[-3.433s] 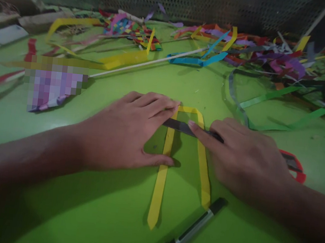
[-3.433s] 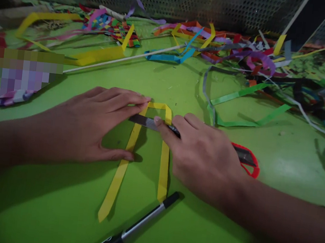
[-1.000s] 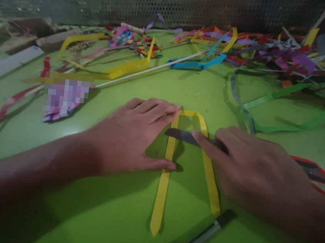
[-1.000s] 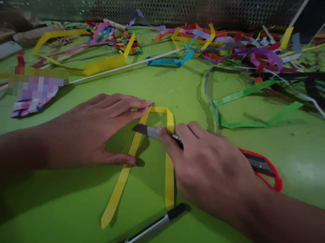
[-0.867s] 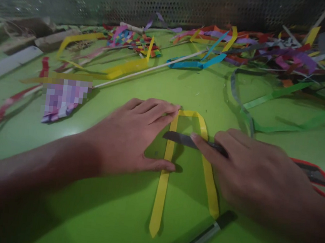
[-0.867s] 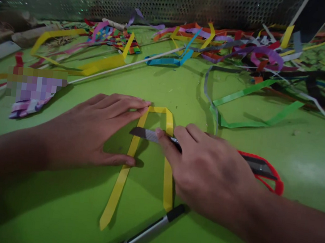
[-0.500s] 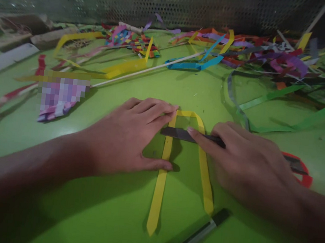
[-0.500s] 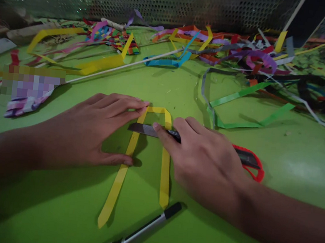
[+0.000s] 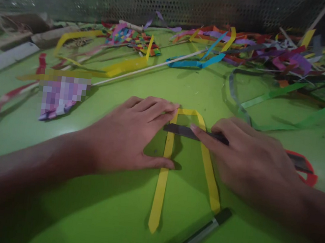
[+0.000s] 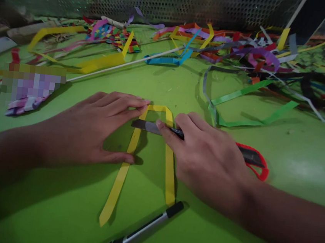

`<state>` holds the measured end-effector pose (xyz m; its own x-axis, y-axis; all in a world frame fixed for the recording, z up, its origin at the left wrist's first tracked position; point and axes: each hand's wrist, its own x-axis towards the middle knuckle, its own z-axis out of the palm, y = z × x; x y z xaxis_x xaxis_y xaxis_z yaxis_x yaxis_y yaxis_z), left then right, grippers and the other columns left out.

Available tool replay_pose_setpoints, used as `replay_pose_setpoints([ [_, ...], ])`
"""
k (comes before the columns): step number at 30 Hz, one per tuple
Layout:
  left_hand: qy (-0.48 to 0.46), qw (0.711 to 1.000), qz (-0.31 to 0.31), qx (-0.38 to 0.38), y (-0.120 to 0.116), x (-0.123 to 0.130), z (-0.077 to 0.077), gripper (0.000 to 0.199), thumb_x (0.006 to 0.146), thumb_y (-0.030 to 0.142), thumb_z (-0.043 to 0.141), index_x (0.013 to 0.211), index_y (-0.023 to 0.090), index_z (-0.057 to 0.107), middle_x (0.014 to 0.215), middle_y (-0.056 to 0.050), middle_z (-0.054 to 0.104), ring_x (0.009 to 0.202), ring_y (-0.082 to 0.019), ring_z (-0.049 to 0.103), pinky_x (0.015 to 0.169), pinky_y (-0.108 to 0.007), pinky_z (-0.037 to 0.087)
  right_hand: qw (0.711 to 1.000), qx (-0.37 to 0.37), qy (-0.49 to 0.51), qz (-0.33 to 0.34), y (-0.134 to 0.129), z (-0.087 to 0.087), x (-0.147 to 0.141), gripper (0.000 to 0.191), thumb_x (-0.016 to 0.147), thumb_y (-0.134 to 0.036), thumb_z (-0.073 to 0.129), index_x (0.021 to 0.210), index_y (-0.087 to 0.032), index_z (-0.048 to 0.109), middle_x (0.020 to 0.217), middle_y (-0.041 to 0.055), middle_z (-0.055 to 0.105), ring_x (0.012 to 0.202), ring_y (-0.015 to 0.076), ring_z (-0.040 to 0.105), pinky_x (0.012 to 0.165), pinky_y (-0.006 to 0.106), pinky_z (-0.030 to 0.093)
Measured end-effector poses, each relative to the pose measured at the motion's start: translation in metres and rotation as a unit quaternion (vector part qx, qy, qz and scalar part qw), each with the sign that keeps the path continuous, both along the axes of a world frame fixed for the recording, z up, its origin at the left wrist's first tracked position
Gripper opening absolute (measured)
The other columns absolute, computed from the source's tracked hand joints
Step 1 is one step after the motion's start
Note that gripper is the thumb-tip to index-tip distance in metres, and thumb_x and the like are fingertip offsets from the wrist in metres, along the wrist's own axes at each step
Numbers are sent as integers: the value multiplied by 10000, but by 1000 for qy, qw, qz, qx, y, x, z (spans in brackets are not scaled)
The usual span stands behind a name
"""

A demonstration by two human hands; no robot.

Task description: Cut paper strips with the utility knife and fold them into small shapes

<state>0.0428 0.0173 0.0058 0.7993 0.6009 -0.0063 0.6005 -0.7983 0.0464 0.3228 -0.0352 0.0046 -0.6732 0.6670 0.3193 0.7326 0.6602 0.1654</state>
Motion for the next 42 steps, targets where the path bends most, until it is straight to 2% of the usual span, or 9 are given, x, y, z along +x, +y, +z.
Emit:
replay_pose_setpoints([
  [3,3,1000,7,-10,0,-1,0,1118,1027,929,279,1705,49,405,1720,-242,481,1578,-437,453,1297,-638,397,1000,-10,4,19,1,0,0,493,947,-14,458,1318,-105,769,841,69,595,719,219,519,591,337,336],
  [8,-1,999,15,-31,1,-2,0,1109,995,960,323,1723,128,406,1741,-208,457,1591,-432,438,1330,-626,362,1000,-8,9,29,2,1,0,471,954,-22,456,1295,-108,769,797,64,585,687,212,493,581,335,308],
  [13,-3,999,21,-45,2,-2,1,1125,982,973,324,1731,137,401,1736,-213,463,1587,-444,434,1331,-648,360,1000,-16,-5,11,1,1,0,498,935,-43,465,1310,-170,767,801,70,608,662,218,485,573,337,300],
  [19,2,999,27,-29,0,1,1,1143,982,978,263,1723,120,408,1727,-212,478,1578,-434,450,1319,-632,380,1000,-11,4,20,2,-1,-1,500,935,-37,439,1322,-138,738,811,58,561,669,212,462,567,332,264],
  [23,7,999,21,-27,0,1,2,1150,994,966,277,1721,81,392,1731,-230,471,1573,-436,451,1313,-651,380,999,-30,15,34,-1,0,-1,482,930,-41,451,1305,-159,729,798,54,565,674,215,483,571,332,281],
  [29,5,999,28,-42,1,-1,2,1110,988,969,307,1735,154,401,1751,-196,453,1601,-435,429,1339,-636,355,1000,-17,12,17,-3,1,-2,553,876,7,435,1303,-146,752,800,51,577,634,199,456,541,320,269],
  [33,-2,999,25,-38,0,-1,0,1129,982,977,297,1726,135,415,1735,-214,468,1592,-439,437,1328,-647,368,1000,10,1,-3,-1,0,0,554,898,17,432,1308,-132,774,822,67,596,637,191,464,536,309,292],
  [37,-7,999,27,-28,0,0,0,1136,986,974,262,1726,126,411,1725,-221,481,1584,-440,447,1321,-647,374,1000,15,-2,5,-2,-1,0,532,933,-8,424,1302,-145,782,796,60,570,640,206,454,532,334,286],
  [42,10,1000,6,-5,-1,2,3,1137,1022,933,245,1702,37,411,1703,-251,499,1558,-436,472,1290,-627,409,1000,7,-12,17,-3,2,-1,502,920,-13,461,1297,-103,779,823,87,604,685,231,531,568,363,339],
])
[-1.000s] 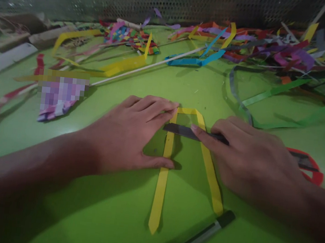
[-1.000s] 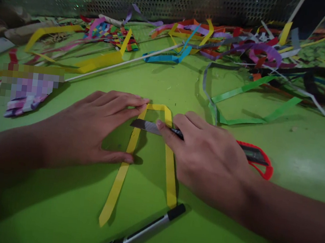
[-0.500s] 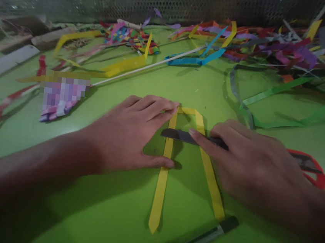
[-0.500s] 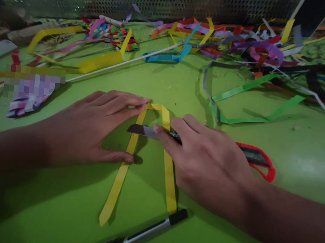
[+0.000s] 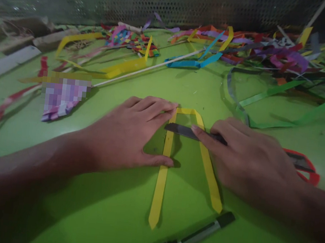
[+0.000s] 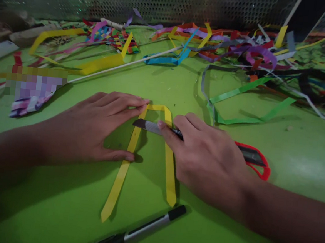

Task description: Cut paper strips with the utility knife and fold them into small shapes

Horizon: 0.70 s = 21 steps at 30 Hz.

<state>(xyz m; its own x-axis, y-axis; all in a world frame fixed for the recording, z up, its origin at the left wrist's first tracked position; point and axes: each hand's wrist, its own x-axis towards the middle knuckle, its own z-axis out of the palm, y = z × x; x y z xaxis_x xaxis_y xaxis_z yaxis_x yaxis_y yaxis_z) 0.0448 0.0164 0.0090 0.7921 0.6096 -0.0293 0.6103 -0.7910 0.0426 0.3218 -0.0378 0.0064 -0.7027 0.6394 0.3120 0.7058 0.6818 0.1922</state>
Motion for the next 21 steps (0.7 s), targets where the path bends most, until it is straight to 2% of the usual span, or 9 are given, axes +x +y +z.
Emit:
replay_pose_setpoints([
  [4,-4,1000,9,-4,0,1,1,1156,1003,957,248,1702,53,422,1712,-239,498,1557,-440,475,1294,-626,409,1000,-7,0,19,1,1,-1,454,926,-26,470,1266,-38,771,813,94,585,691,251,549,579,373,359],
  [8,-5,1000,21,-18,0,1,0,1118,995,962,289,1727,125,410,1737,-216,472,1592,-431,450,1333,-617,373,1000,-11,8,22,-1,-1,-1,440,935,-18,475,1272,-55,756,808,75,577,685,237,541,587,364,351],
  [12,3,1000,16,-18,-1,1,2,1101,1011,941,302,1717,103,412,1745,-224,457,1603,-433,437,1328,-617,386,998,-24,9,49,-3,0,-1,508,896,35,433,1286,-70,741,823,68,597,713,227,558,620,351,372],
  [16,10,1000,17,-11,-3,2,3,1081,1045,902,280,1704,53,400,1744,-227,454,1585,-448,450,1316,-632,392,1000,-10,2,26,-4,0,0,524,869,27,444,1280,-75,753,814,78,601,691,224,526,590,342,335],
  [21,4,1000,11,-4,-2,1,0,1089,1032,917,281,1712,74,394,1732,-240,469,1584,-447,453,1316,-636,387,1000,2,16,-6,-3,-2,0,536,887,1,427,1279,-86,782,834,97,616,686,226,499,562,346,309],
])
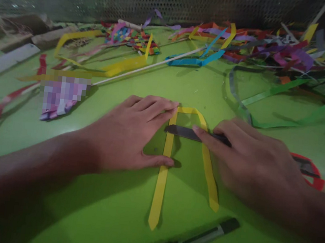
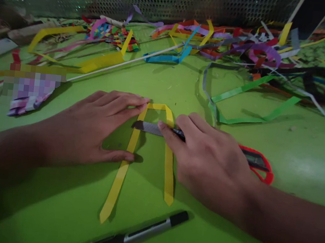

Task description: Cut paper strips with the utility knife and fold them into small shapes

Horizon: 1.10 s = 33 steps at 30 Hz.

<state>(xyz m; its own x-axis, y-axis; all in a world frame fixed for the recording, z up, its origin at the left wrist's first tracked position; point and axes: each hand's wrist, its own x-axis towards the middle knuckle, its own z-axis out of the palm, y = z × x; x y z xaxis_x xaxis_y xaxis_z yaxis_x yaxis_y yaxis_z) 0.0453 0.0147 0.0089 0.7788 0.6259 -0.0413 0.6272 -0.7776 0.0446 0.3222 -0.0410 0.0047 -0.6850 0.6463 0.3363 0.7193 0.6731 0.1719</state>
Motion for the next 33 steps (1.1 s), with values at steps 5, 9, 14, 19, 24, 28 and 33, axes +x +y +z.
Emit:
replay_pose_setpoints([
  [5,-1,1000,-5,-7,1,-1,2,1126,1013,939,291,1717,68,413,1737,-242,466,1600,-445,437,1337,-615,375,1000,-9,-7,3,0,-2,2,515,952,-26,441,1330,-122,776,834,72,611,695,226,499,585,347,322],
  [9,20,1000,5,-8,1,3,7,1107,1020,922,363,1728,73,402,1753,-233,449,1608,-437,433,1343,-583,373,1000,-3,-4,7,0,-1,0,494,962,-16,445,1308,-86,790,833,84,606,708,226,504,600,350,318],
  [14,30,1000,8,-2,-1,5,7,1091,1022,905,415,1724,69,401,1748,-242,450,1602,-433,442,1324,-583,394,1000,8,-17,7,-1,1,-1,461,985,-21,462,1287,-84,804,822,83,610,722,215,503,612,335,327],
  [19,13,1000,-10,9,-1,1,4,1078,1051,886,342,1723,44,380,1743,-263,444,1606,-417,440,1331,-573,385,1000,-3,-10,23,-2,3,-1,483,1008,-25,434,1304,-98,808,828,78,613,738,211,520,628,335,357],
  [24,2,1000,-8,7,-3,0,2,1048,1062,876,313,1732,73,362,1752,-258,431,1630,-399,414,1355,-556,341,1000,-5,-8,18,-1,2,2,497,999,-36,428,1306,-121,810,831,73,622,738,207,514,614,329,344],
  [28,0,1000,-6,3,-3,-1,0,1043,1061,882,302,1752,100,322,1781,-241,396,1661,-378,377,1369,-526,308,1000,-1,3,23,0,0,4,493,992,-60,439,1318,-126,803,845,69,639,743,203,528,617,317,357],
  [33,1,1000,2,-18,-2,0,2,1095,1042,904,312,1759,77,305,1808,-251,351,1679,-382,355,1378,-536,300,1000,-16,-20,-7,-2,3,2,522,975,-10,463,1347,-150,800,918,85,705,769,192,571,628,311,393],
])
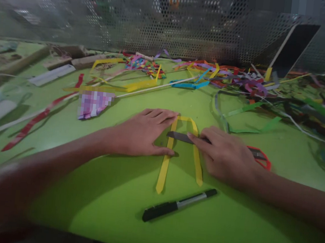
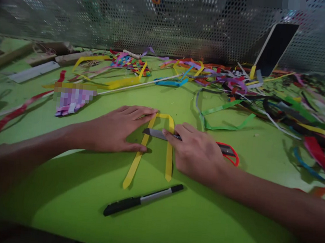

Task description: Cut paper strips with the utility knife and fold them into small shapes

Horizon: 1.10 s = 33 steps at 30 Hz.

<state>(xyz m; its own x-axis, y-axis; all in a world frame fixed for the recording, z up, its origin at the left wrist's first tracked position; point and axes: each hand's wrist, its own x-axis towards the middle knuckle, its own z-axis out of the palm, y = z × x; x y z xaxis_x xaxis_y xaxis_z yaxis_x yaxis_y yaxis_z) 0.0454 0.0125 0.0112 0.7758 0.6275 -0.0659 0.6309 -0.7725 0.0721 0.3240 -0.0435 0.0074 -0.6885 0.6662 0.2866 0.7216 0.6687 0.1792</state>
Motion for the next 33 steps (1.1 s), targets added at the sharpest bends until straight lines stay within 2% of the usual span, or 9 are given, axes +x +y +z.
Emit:
replay_pose_setpoints([
  [8,19,999,22,-41,0,6,9,1113,1034,886,424,1759,53,293,1841,-238,285,1702,-385,318,1400,-542,287,999,-15,-38,-22,-6,9,-3,546,1001,-9,443,1399,-193,768,1005,84,750,856,202,646,706,307,491],
  [13,49,997,28,-48,1,9,21,1075,1028,825,532,1756,66,310,1843,-235,281,1700,-393,326,1394,-563,307,1000,-19,-15,15,-7,10,-2,494,991,-1,499,1347,-186,789,968,72,718,857,196,640,684,299,436],
  [16,80,995,30,-58,4,14,29,1122,978,827,607,1766,94,293,1845,-234,277,1693,-405,330,1377,-577,331,1000,-18,4,18,-4,3,1,504,975,-1,519,1343,-204,796,960,59,707,818,181,614,649,303,382],
  [19,105,990,28,-88,10,16,35,1217,894,882,664,1775,136,279,1850,-235,261,1687,-424,321,1355,-593,354,996,11,58,65,1,-9,5,461,933,-45,584,1302,-197,815,885,51,671,747,181,578,600,327,317],
  [21,104,989,23,-104,16,15,35,1200,876,905,666,1763,172,326,1843,-226,280,1682,-424,322,1352,-587,347,993,24,84,85,4,-16,8,440,923,-60,603,1283,-191,821,867,52,661,741,188,572,596,340,302],
  [24,58,992,12,-115,29,10,30,987,953,848,624,1691,207,482,1799,-192,387,1653,-401,377,1350,-547,328,991,17,96,90,7,-20,10,418,974,-74,583,1298,-191,821,885,60,673,768,192,575,621,339,315],
  [27,-41,992,-15,-120,49,7,22,637,1065,688,565,1481,227,706,1619,-136,610,1502,-319,561,1289,-443,389,991,2,103,91,10,-21,11,378,1055,-124,565,1325,-207,817,914,70,685,798,187,579,646,322,323],
  [30,-129,983,25,-129,70,16,15,517,972,619,722,1236,181,799,1353,-126,743,1253,-290,683,1147,-398,489,989,7,102,110,16,-22,16,347,1129,-198,535,1348,-215,804,913,74,679,834,193,590,667,311,353],
  [33,-146,973,42,-172,86,31,13,470,806,479,892,1129,155,781,1228,-110,761,1070,-257,694,994,-354,527,987,11,113,118,23,-20,28,353,1152,-229,516,1371,-222,793,952,86,697,869,210,603,700,328,417],
])
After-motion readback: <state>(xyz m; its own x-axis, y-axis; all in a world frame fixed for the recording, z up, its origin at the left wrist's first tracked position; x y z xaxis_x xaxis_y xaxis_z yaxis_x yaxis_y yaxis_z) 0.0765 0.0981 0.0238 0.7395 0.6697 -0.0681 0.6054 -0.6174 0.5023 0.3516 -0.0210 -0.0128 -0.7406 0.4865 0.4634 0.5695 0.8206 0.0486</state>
